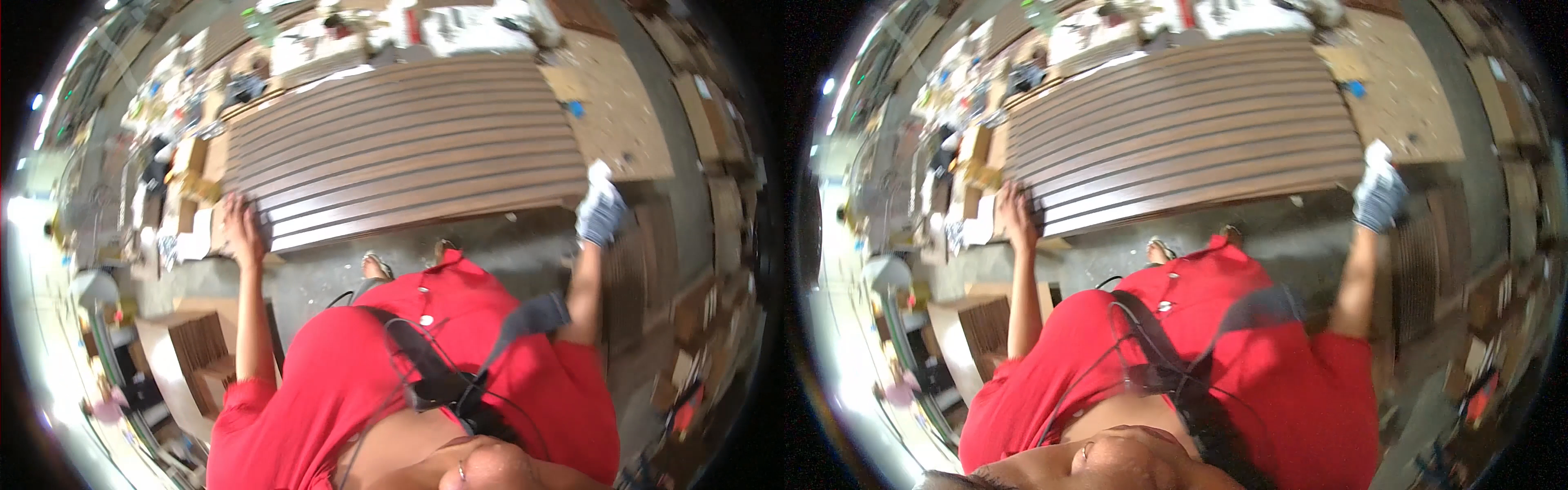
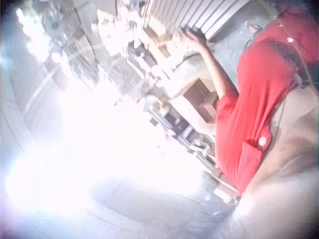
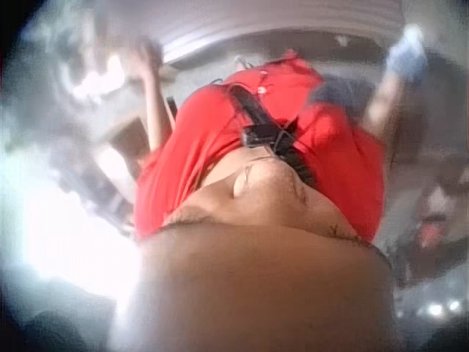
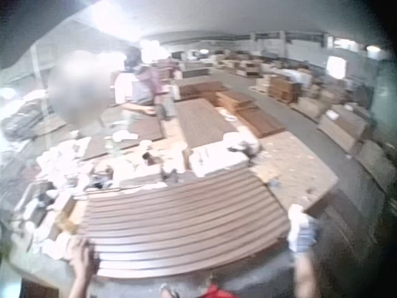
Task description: The person wipes a slatted wood panel with a cloth, applies liquid from a bottle, and flips the panel over to wipe the other side.
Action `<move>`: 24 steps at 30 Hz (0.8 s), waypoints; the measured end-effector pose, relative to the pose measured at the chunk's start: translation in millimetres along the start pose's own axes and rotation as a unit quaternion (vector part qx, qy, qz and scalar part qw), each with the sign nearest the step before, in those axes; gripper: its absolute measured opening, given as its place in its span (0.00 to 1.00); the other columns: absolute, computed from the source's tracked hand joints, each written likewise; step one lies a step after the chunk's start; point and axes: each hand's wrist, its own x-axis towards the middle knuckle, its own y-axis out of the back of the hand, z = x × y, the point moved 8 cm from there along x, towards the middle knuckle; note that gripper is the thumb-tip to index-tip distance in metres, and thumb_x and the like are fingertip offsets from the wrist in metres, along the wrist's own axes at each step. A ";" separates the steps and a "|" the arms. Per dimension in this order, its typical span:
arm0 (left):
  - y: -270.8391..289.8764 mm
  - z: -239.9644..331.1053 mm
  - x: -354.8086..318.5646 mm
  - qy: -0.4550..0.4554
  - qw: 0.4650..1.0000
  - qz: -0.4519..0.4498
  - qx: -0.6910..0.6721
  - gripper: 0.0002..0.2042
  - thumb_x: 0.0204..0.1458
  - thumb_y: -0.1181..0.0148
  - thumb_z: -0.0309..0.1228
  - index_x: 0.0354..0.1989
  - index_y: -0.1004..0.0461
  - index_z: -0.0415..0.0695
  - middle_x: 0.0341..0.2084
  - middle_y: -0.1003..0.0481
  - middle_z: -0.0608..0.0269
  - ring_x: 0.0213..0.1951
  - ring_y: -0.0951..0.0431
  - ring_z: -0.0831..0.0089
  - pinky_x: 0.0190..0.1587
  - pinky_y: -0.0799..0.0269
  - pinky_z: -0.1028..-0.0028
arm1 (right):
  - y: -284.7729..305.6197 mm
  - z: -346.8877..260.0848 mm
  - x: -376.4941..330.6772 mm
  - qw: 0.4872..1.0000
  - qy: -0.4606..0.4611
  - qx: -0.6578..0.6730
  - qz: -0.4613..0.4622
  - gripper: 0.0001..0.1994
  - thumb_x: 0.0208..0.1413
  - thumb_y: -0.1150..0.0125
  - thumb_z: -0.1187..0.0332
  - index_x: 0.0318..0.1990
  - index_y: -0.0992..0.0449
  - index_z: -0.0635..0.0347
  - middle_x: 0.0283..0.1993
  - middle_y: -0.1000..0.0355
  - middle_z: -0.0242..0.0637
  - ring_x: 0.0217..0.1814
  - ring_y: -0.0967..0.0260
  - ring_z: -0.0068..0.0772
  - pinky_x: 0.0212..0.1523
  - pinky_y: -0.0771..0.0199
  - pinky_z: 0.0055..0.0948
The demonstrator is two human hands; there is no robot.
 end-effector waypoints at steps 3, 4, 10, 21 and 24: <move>20.5 10.0 -12.5 0.065 0.995 0.076 0.025 0.18 0.63 0.53 0.33 0.58 0.31 0.40 0.62 0.35 0.49 0.65 0.40 0.56 0.67 0.50 0.58 | 30.5 94.1 19.2 0.968 -0.138 0.211 0.008 0.24 0.63 0.48 0.54 0.58 0.32 0.63 0.54 0.30 0.42 0.56 0.33 0.38 0.55 0.31 0.35; 35.2 4.5 -29.7 0.097 0.988 0.106 0.061 0.17 0.62 0.52 0.33 0.57 0.30 0.39 0.61 0.35 0.48 0.64 0.38 0.55 0.66 0.48 0.57 | 20.5 111.4 19.3 0.937 -0.176 0.303 -0.016 0.25 0.64 0.49 0.53 0.59 0.32 0.63 0.54 0.29 0.41 0.55 0.32 0.37 0.54 0.30 0.34; 22.0 -16.5 -92.3 0.178 0.977 0.095 0.061 0.16 0.63 0.54 0.33 0.56 0.27 0.44 0.63 0.37 0.52 0.64 0.40 0.53 0.65 0.45 0.60 | -72.3 94.8 -20.9 0.853 -0.350 0.366 -0.127 0.26 0.64 0.53 0.52 0.61 0.33 0.63 0.60 0.33 0.41 0.58 0.34 0.40 0.59 0.32 0.38; 37.8 -4.2 -124.4 0.227 0.962 0.116 -0.099 0.21 0.57 0.61 0.29 0.56 0.27 0.36 0.69 0.44 0.63 0.65 0.46 0.59 0.66 0.49 0.66 | -71.8 60.0 -25.9 0.764 -0.351 0.518 -0.157 0.29 0.63 0.55 0.47 0.63 0.35 0.59 0.62 0.35 0.41 0.60 0.35 0.41 0.61 0.35 0.41; 50.1 13.9 -141.0 0.184 0.967 0.125 -0.125 0.22 0.62 0.61 0.36 0.56 0.27 0.39 0.69 0.44 0.56 0.65 0.43 0.57 0.66 0.49 0.64 | -68.3 66.7 -30.0 0.760 -0.356 0.525 -0.142 0.30 0.63 0.56 0.45 0.63 0.35 0.59 0.63 0.36 0.41 0.61 0.36 0.42 0.61 0.35 0.42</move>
